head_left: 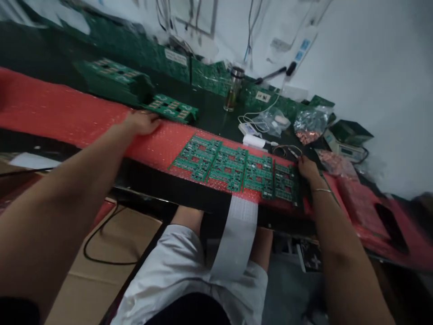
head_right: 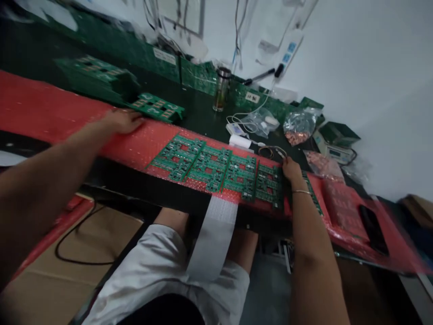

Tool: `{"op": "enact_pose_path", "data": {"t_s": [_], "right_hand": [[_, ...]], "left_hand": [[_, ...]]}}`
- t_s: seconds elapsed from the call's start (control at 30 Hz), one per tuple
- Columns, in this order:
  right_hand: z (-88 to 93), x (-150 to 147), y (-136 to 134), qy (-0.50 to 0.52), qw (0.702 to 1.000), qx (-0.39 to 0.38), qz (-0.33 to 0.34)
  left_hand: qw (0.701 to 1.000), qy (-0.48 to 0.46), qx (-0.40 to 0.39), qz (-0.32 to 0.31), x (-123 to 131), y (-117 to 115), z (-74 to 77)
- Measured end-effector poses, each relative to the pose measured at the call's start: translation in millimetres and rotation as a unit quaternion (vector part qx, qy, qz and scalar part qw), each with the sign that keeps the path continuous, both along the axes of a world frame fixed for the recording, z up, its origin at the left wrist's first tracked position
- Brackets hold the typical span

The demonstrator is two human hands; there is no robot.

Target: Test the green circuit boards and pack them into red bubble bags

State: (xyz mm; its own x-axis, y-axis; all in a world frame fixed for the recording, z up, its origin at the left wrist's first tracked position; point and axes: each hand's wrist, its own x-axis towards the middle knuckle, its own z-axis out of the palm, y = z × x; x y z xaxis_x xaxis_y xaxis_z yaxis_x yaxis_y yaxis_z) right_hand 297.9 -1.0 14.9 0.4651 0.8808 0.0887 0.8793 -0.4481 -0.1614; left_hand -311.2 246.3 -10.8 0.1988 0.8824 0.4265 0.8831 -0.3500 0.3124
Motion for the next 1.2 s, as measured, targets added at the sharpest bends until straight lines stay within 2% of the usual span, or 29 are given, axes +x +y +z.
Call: {"op": "enact_pose_path", "data": {"t_s": [0.1, 0.2, 0.4, 0.47, 0.53, 0.6, 0.67, 0.73, 0.77, 0.8, 0.83, 0.87, 0.9, 0.97, 1.07, 1.13, 1.2], "right_hand": [[-8.0, 5, 2, -0.014, 0.999, -0.016, -0.034], [-10.2, 9, -1, -0.009, 0.999, 0.0, -0.043], [-13.8, 6, -19, 0.068, 0.992, 0.097, -0.039], [-14.3, 4, -24, 0.075, 0.991, 0.106, -0.039], [-12.1, 2, -26, 0.087, 0.989, 0.113, -0.037], [-5.9, 2, -26, 0.105, 0.987, 0.12, -0.034], [4.6, -2, -25, 0.134, 0.978, 0.159, -0.036], [17.4, -11, -25, 0.175, 0.958, 0.225, -0.043], [23.8, -20, -25, 0.21, 0.943, 0.255, -0.044], [29.5, -30, -26, 0.255, 0.925, 0.278, -0.039], [34.2, -42, -26, 0.313, 0.904, 0.29, -0.028], [37.6, -55, -28, 0.378, 0.878, 0.293, -0.011], [39.8, -68, -29, 0.437, 0.851, 0.29, 0.012], [41.0, -92, -32, 0.531, 0.801, 0.27, 0.064], [38.3, -116, -36, 0.616, 0.742, 0.237, 0.115], [35.6, -125, -37, 0.641, 0.724, 0.22, 0.125], [32.9, -132, -38, 0.646, 0.725, 0.199, 0.131]], "left_hand": [[0.995, 0.028, -0.094, 0.024, -9, 8, -12.5], [0.988, 0.051, -0.143, 0.039, -20, 5, -16.8], [0.985, 0.119, -0.125, 0.011, -37, -21, -19.8], [0.986, 0.123, -0.114, 0.004, -38, -31, -15.9], [0.988, 0.107, -0.109, -0.003, -31, -42, -5.3], [0.995, 0.072, -0.069, -0.008, -16, -61, 10.8], [0.999, 0.019, 0.025, -0.006, 8, -94, 26.5], [0.995, -0.009, 0.099, -0.025, 39, -144, 33.1], [0.989, -0.002, 0.123, -0.081, 56, -174, 30.9], [0.974, -0.001, 0.149, -0.169, 74, -204, 24.8], [0.937, 0.015, 0.159, -0.309, 91, -235, 15.0], [0.899, 0.05, 0.147, -0.41, 108, -262, 2.5], [0.877, 0.075, 0.143, -0.453, 123, -287, -11.6], [0.865, 0.075, 0.149, -0.472, 147, -322, -39.2], [0.889, 0.069, 0.116, -0.438, 163, -344, -66.8], [0.895, 0.054, 0.095, -0.433, 164, -348, -74.8], [0.893, 0.038, 0.083, -0.441, 162, -350, -78.4]]}}
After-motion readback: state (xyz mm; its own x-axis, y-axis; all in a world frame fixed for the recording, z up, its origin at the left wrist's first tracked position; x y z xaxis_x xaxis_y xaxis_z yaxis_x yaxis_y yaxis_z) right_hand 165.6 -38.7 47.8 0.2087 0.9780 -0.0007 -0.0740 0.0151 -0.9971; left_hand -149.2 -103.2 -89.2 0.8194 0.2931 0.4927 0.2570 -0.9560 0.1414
